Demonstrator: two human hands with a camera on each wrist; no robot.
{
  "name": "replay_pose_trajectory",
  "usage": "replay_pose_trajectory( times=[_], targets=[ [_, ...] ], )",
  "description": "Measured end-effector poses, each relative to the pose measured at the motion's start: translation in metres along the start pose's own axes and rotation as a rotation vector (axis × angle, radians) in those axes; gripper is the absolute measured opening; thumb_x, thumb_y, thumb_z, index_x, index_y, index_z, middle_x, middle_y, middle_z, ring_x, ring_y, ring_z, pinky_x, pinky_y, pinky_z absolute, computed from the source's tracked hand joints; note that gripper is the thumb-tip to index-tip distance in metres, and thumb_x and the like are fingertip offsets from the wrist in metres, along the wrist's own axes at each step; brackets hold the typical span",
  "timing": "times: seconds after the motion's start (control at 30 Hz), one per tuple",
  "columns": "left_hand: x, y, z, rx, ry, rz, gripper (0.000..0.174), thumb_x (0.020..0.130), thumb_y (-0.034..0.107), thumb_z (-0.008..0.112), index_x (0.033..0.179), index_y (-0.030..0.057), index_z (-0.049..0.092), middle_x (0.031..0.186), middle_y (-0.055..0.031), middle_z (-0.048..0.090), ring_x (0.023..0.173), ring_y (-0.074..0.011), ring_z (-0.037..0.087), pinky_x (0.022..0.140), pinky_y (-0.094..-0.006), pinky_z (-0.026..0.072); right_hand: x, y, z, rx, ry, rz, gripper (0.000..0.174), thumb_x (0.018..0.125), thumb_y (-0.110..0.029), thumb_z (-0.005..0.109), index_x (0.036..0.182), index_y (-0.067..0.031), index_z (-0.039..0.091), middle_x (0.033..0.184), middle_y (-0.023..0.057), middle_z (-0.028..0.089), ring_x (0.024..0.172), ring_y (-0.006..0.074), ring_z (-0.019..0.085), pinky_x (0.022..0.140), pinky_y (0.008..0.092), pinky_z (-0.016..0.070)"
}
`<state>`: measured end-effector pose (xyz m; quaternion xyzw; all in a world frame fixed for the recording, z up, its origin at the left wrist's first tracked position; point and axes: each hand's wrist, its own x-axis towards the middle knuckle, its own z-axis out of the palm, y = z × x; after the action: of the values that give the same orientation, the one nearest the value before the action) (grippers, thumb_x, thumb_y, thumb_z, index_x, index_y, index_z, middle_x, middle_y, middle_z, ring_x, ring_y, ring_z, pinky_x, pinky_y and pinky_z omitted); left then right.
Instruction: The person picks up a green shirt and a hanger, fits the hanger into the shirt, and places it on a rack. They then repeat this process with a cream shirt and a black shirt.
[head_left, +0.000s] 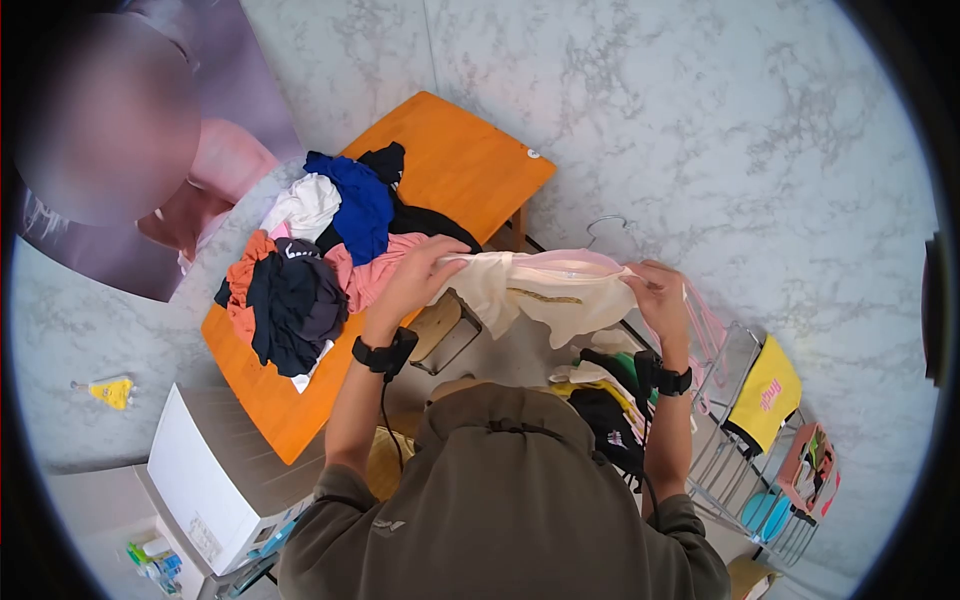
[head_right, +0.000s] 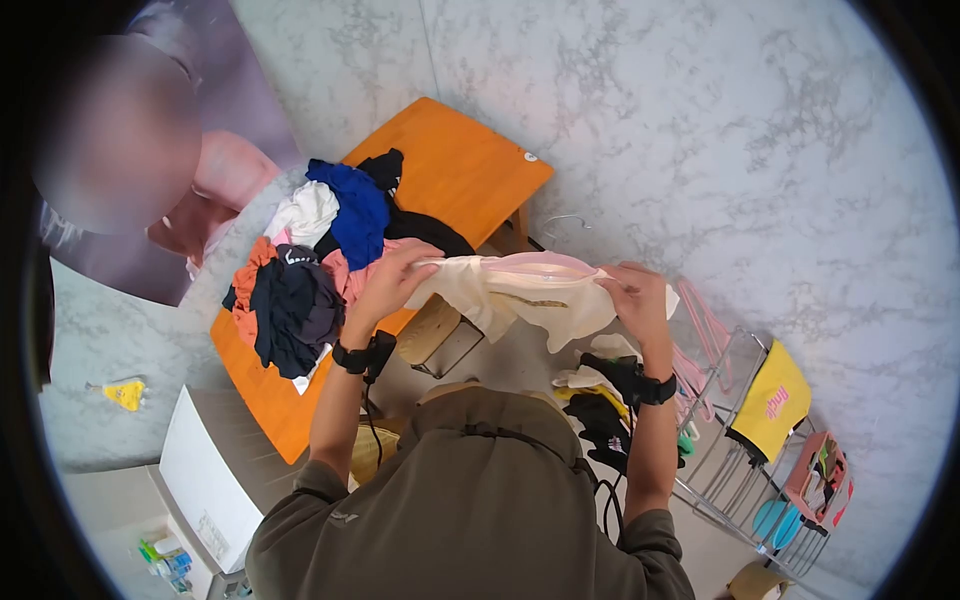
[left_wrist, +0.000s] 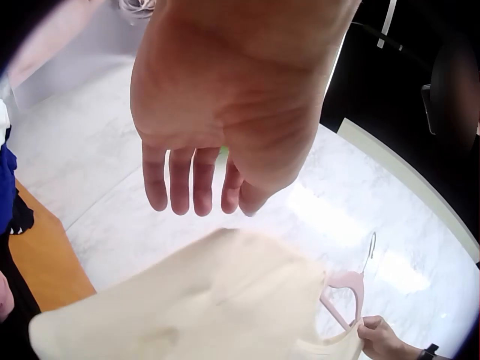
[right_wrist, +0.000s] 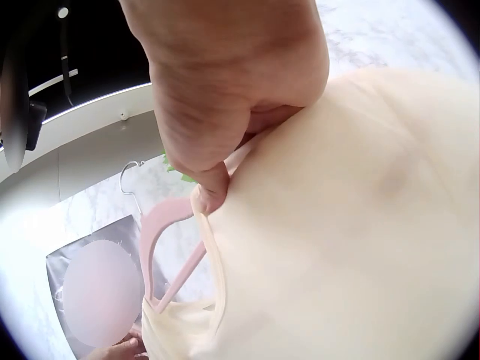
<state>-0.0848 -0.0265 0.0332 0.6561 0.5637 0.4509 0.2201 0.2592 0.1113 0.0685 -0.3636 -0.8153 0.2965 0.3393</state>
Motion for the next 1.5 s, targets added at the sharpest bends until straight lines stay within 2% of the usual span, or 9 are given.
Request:
replay_pose_trajectory(
  times=[0.23,0.6,0.67,0.8,0.93,1.0,1.03,1.4,1.5],
  targets=[
    [0.017,0.006,0.014,-0.089,-0.248,-0.058,0.020,0.089,0.012,0.058,0.102,-0.0038,0.063,0.091,-0.0156,0.065,0.080,-0.0253,0.063,0.068,-0.0316,0.0498,-0.005,0.007,0.016,-0.011,-0.045,-0.020,0.019,0.076,-0.002,0.066,0.094,-0.0022,0.070,0.071,0.0119,0.061,0.057,0.0203,0.055,0.054,0.0285,0.0429],
    [0.009,0.000,0.013,-0.019,-0.205,-0.039,0.020,0.087,0.007,0.059,0.104,-0.0023,0.065,0.091,-0.0194,0.066,0.076,-0.0301,0.065,0.069,-0.0322,0.0508,-0.008,-0.007,0.039,-0.085,-0.058,0.115,0.016,0.078,-0.010,0.067,0.093,-0.0032,0.070,0.076,0.0132,0.065,0.061,0.0264,0.060,0.058,0.0313,0.0477],
    [0.009,-0.007,0.015,-0.023,-0.214,-0.016,0.020,0.086,0.006,0.060,0.104,-0.0021,0.065,0.092,-0.0192,0.066,0.077,-0.0304,0.065,0.070,-0.0321,0.0509,-0.008,-0.004,0.046,-0.044,-0.026,0.004,0.016,0.079,-0.005,0.065,0.093,0.0008,0.069,0.071,0.0129,0.060,0.057,0.0199,0.055,0.053,0.0294,0.0429],
    [0.005,-0.029,0.019,-0.031,-0.189,-0.002,0.018,0.084,0.006,0.062,0.100,-0.0014,0.065,0.093,-0.0164,0.067,0.079,-0.0284,0.065,0.068,-0.0319,0.0508,-0.009,-0.003,0.065,-0.014,-0.064,0.093,0.018,0.081,-0.012,0.069,0.095,-0.0002,0.069,0.084,0.0133,0.068,0.068,0.0229,0.064,0.064,0.0316,0.0526],
    [0.009,-0.039,0.011,-0.063,-0.187,-0.074,0.014,0.085,0.006,0.063,0.097,-0.0008,0.066,0.089,-0.0124,0.068,0.075,-0.0196,0.064,0.063,-0.0271,0.0493,-0.013,0.004,0.065,0.080,-0.026,0.208,0.018,0.077,-0.012,0.069,0.094,-0.0040,0.069,0.088,0.0127,0.068,0.076,0.0319,0.063,0.069,0.0340,0.0515],
    [0.011,-0.051,0.005,-0.100,-0.145,-0.059,0.013,0.084,0.005,0.064,0.096,-0.0004,0.067,0.087,-0.0115,0.068,0.073,-0.0173,0.063,0.062,-0.0259,0.0483,-0.019,0.017,0.052,-0.183,0.001,0.075,0.021,0.076,-0.010,0.070,0.096,-0.0015,0.068,0.092,0.0145,0.067,0.083,0.0335,0.063,0.076,0.0359,0.0510],
    [0.015,-0.044,-0.002,-0.083,-0.148,-0.051,0.012,0.083,0.003,0.064,0.094,-0.0003,0.067,0.085,-0.0111,0.068,0.073,-0.0167,0.063,0.063,-0.0256,0.0482,-0.027,0.025,0.047,-0.152,0.022,0.192,0.024,0.076,-0.009,0.069,0.098,0.0003,0.067,0.095,0.0156,0.067,0.087,0.0344,0.063,0.079,0.0373,0.0498],
    [0.020,-0.050,0.011,-0.101,-0.268,-0.053,0.010,0.081,0.000,0.063,0.091,-0.0032,0.066,0.082,-0.0124,0.067,0.071,-0.0183,0.064,0.061,-0.0270,0.0502,-0.101,0.053,0.030,-0.093,0.040,0.486,0.024,0.077,-0.011,0.072,0.097,0.0013,0.066,0.081,0.0118,0.067,0.069,0.0193,0.062,0.069,0.0306,0.0509],
    [0.027,-0.045,0.023,-0.095,-0.308,-0.021,0.011,0.081,0.000,0.062,0.091,-0.0035,0.066,0.082,-0.0129,0.067,0.073,-0.0195,0.065,0.064,-0.0274,0.0504,-0.111,0.054,0.030,-0.119,0.052,0.516,0.020,0.077,-0.012,0.071,0.087,0.0026,0.063,0.075,0.0157,0.061,0.064,0.0263,0.058,0.062,0.0347,0.0472]
  ],
)
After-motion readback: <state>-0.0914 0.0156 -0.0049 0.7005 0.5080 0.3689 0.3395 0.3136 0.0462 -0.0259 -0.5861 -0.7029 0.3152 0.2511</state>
